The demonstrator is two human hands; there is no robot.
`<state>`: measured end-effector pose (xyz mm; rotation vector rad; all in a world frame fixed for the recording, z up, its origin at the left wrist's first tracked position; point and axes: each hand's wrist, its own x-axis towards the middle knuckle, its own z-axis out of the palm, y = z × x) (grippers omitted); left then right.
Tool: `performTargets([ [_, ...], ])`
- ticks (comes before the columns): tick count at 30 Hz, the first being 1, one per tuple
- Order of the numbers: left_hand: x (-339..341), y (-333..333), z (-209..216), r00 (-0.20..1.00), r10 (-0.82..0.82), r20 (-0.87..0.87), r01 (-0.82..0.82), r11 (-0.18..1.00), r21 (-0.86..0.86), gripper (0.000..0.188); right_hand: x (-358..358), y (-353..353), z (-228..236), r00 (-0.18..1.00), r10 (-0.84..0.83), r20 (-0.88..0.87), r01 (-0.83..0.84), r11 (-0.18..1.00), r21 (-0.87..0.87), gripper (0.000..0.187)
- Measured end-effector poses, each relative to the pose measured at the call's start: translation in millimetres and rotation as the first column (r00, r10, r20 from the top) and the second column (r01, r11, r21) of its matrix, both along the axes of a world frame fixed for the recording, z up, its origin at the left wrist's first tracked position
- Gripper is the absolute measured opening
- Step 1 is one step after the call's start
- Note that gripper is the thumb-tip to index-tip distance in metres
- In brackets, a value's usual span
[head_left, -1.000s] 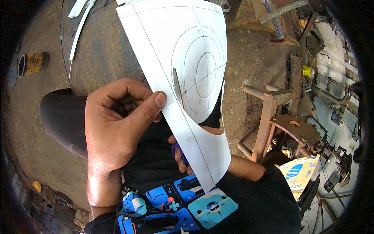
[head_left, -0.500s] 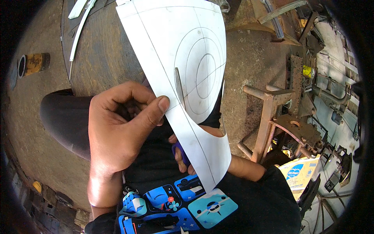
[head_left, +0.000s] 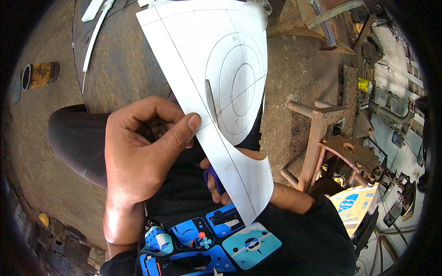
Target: The person picks up a sheet of paper with a drawn circular pattern and a pair of scissors, then cuts along the drawn lines to shape the paper. The person rotates the paper while cutting to follow the curves.
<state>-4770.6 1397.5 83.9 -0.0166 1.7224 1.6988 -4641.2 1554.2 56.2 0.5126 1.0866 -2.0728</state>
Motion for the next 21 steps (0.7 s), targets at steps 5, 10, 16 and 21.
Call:
performTargets([
  [5,-1,1,0,1.000,0.005,-0.012,-0.005,1.000,0.025,0.010,2,-1,-1,0.999,0.032,-0.043,-0.031,0.999,0.016,0.045],
  [10,4,-3,-4,1.000,0.003,-0.025,-0.002,1.000,0.015,0.010,14,1,-18,0.937,-0.134,0.323,0.236,0.924,-0.301,0.051],
  [16,-14,-7,-8,0.987,-0.152,-0.047,0.146,0.982,-0.120,0.020,7,-2,-23,0.874,-0.253,0.415,0.388,0.878,-0.282,0.044],
  [21,-45,-6,-16,0.994,-0.108,0.002,0.108,0.994,-0.007,0.022,-2,-10,-12,0.940,-0.316,-0.127,0.279,0.928,-0.248,0.042],
])
